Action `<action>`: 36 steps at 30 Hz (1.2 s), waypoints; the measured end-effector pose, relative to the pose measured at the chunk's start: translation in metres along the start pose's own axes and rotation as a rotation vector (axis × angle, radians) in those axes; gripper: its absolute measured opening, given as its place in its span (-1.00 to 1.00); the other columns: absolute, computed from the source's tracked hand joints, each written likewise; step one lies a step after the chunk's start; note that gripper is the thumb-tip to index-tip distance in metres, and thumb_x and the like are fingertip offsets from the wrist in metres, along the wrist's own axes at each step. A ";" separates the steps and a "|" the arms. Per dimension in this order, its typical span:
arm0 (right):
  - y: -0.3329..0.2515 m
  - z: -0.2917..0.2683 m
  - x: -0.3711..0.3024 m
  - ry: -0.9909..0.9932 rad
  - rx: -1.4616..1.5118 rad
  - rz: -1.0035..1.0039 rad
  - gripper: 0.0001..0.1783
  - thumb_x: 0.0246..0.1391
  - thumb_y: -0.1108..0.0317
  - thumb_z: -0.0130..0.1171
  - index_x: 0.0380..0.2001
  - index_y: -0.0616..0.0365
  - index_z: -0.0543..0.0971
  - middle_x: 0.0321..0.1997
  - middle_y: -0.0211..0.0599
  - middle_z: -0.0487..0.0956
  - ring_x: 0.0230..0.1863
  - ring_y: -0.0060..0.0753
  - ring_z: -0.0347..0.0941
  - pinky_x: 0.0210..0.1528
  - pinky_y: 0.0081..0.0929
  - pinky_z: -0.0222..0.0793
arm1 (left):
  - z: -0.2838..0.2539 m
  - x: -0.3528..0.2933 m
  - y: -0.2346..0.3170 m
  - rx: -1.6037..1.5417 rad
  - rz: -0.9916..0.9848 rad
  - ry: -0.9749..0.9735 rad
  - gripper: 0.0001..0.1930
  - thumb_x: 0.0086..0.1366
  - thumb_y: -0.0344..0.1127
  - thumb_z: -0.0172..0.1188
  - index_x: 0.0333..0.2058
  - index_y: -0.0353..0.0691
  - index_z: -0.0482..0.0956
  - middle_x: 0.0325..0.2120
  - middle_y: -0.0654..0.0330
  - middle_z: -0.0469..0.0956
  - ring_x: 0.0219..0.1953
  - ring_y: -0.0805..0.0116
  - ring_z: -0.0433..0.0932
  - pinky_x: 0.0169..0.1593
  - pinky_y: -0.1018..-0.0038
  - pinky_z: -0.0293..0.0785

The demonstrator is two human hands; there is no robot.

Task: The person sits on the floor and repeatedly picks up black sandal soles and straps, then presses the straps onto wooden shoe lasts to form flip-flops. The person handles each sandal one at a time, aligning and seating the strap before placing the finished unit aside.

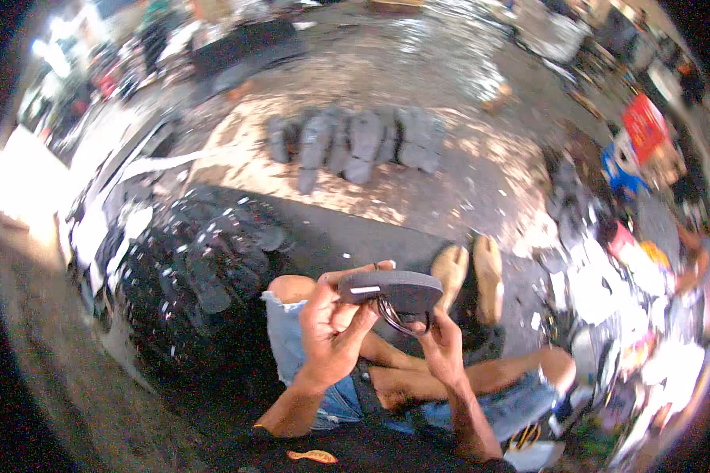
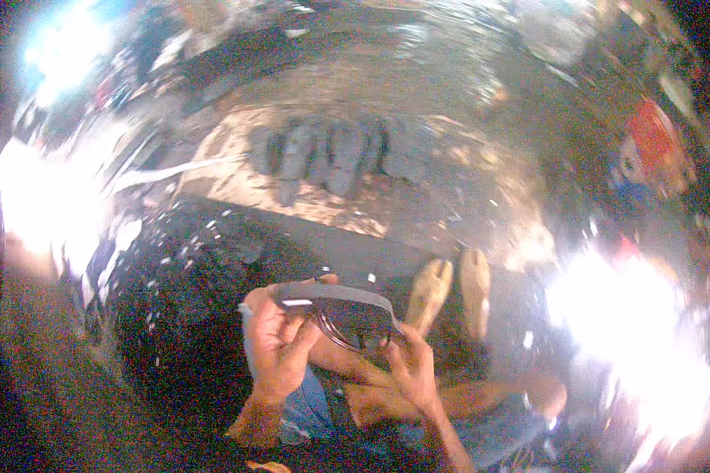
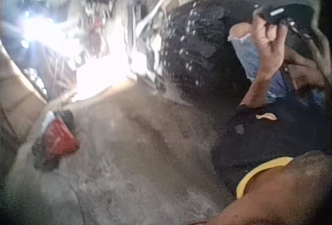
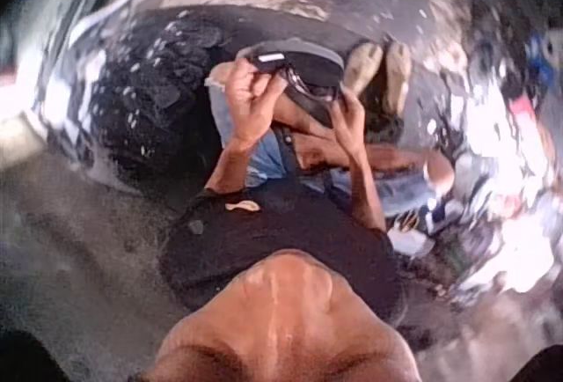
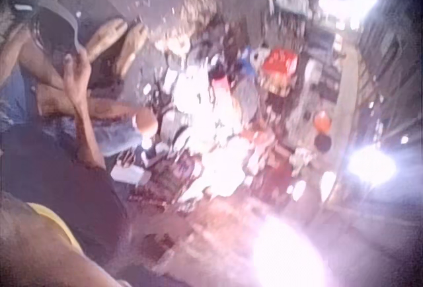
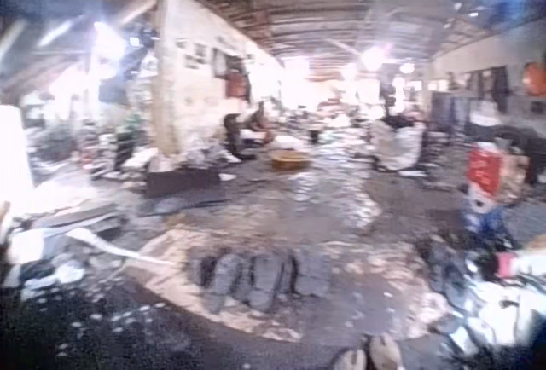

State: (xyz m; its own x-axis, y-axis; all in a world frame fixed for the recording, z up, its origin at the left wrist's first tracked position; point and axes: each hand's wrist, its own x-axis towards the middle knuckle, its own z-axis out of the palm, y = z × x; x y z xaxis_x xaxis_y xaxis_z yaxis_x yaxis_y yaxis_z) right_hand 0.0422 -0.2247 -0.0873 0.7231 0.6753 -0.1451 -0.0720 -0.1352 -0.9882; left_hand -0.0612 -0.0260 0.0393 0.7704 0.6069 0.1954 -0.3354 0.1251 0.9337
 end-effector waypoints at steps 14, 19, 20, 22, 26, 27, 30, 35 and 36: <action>-0.142 -0.042 -0.042 0.150 -0.400 -0.714 -0.62 -0.07 0.44 0.55 -0.13 0.29 0.74 0.01 -0.04 0.77 0.09 0.05 0.73 0.20 -0.07 0.64 | 0.046 -0.031 0.006 0.384 0.334 -0.328 -0.43 0.23 -0.41 0.47 0.17 -0.39 0.45 -0.02 -0.23 0.73 0.29 -0.20 0.61 0.45 -0.11 0.39; -0.130 -0.043 -0.041 0.165 -0.393 -0.736 -0.61 -0.06 0.41 0.54 -0.12 0.28 0.75 0.01 -0.04 0.76 0.09 0.06 0.73 0.23 -0.01 0.64 | 0.042 -0.019 0.007 0.473 0.435 -0.534 -0.34 0.20 -0.37 0.60 0.12 -0.19 0.31 0.04 -0.17 0.74 0.32 -0.17 0.60 0.53 -0.21 0.20; -0.131 -0.044 -0.039 0.152 -0.389 -0.748 -0.61 -0.06 0.41 0.54 -0.11 0.28 0.75 0.01 -0.03 0.76 0.09 0.06 0.73 0.23 -0.01 0.64 | 0.044 -0.020 0.009 0.449 0.414 -0.511 -0.32 0.19 -0.32 0.63 0.11 -0.18 0.30 0.04 -0.16 0.74 0.32 -0.16 0.60 0.53 -0.24 0.18; -0.131 -0.045 -0.038 0.134 -0.374 -0.758 -0.62 -0.06 0.41 0.54 -0.12 0.28 0.76 0.01 -0.02 0.76 0.09 0.05 0.73 0.23 0.00 0.65 | 0.044 -0.017 0.007 0.422 0.439 -0.480 -0.26 0.16 -0.21 0.67 0.09 -0.15 0.27 -0.04 -0.07 0.74 0.25 -0.13 0.63 0.53 -0.25 0.16; -0.126 -0.047 -0.039 0.105 -0.366 -0.749 -0.54 -0.07 0.42 0.54 -0.04 0.29 0.74 0.04 0.00 0.75 0.08 0.09 0.73 0.22 -0.03 0.64 | 0.042 -0.014 -0.002 0.377 0.516 -0.479 -0.34 0.17 -0.18 0.66 0.05 -0.14 0.34 -0.16 0.06 0.70 0.13 -0.09 0.68 0.47 -0.21 0.27; -0.124 -0.047 -0.040 0.097 -0.371 -0.749 -0.50 -0.08 0.43 0.54 0.00 0.29 0.72 0.06 0.01 0.74 0.08 0.11 0.73 0.23 -0.04 0.64 | 0.035 -0.010 0.003 0.451 0.504 -0.555 -0.38 0.19 -0.20 0.64 0.03 -0.14 0.37 -0.17 0.06 0.67 0.10 -0.08 0.68 0.43 -0.19 0.35; -0.125 -0.034 -0.047 0.141 -0.200 -0.491 -0.32 -0.15 0.46 0.56 0.14 0.26 0.66 0.12 0.03 0.72 0.12 0.13 0.70 0.23 -0.08 0.64 | 0.034 -0.019 -0.004 0.520 0.453 -0.536 -0.52 0.21 -0.29 0.57 -0.02 -0.16 0.47 -0.14 0.04 0.64 0.04 -0.05 0.69 0.24 -0.09 0.55; -0.135 -0.052 -0.033 -0.115 -0.352 -0.429 -0.35 -0.24 0.56 0.52 0.07 0.15 0.67 0.17 -0.05 0.69 0.22 0.07 0.63 0.19 -0.11 0.61 | 0.030 -0.022 -0.003 0.728 0.376 -0.558 -0.60 0.27 -0.29 0.53 -0.06 -0.21 0.50 -0.13 -0.03 0.69 -0.10 -0.01 0.74 0.03 0.07 0.70; -0.115 -0.058 -0.028 -0.119 -0.321 -0.451 -0.39 -0.25 0.56 0.52 0.02 0.16 0.68 0.16 -0.06 0.69 0.20 0.08 0.64 0.20 -0.12 0.60 | 0.028 -0.019 -0.013 0.651 0.383 -0.575 -0.60 0.24 -0.35 0.52 -0.05 -0.19 0.50 -0.12 -0.05 0.70 -0.10 -0.02 0.74 -0.03 0.13 0.71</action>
State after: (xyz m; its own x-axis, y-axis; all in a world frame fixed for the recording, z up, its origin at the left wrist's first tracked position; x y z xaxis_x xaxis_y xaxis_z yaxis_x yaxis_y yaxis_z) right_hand 0.0701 -0.2700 0.0336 0.5501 0.7919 0.2651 0.4524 -0.0157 -0.8917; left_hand -0.0564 -0.0614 0.0323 0.8777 0.0151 0.4789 -0.3859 -0.5701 0.7253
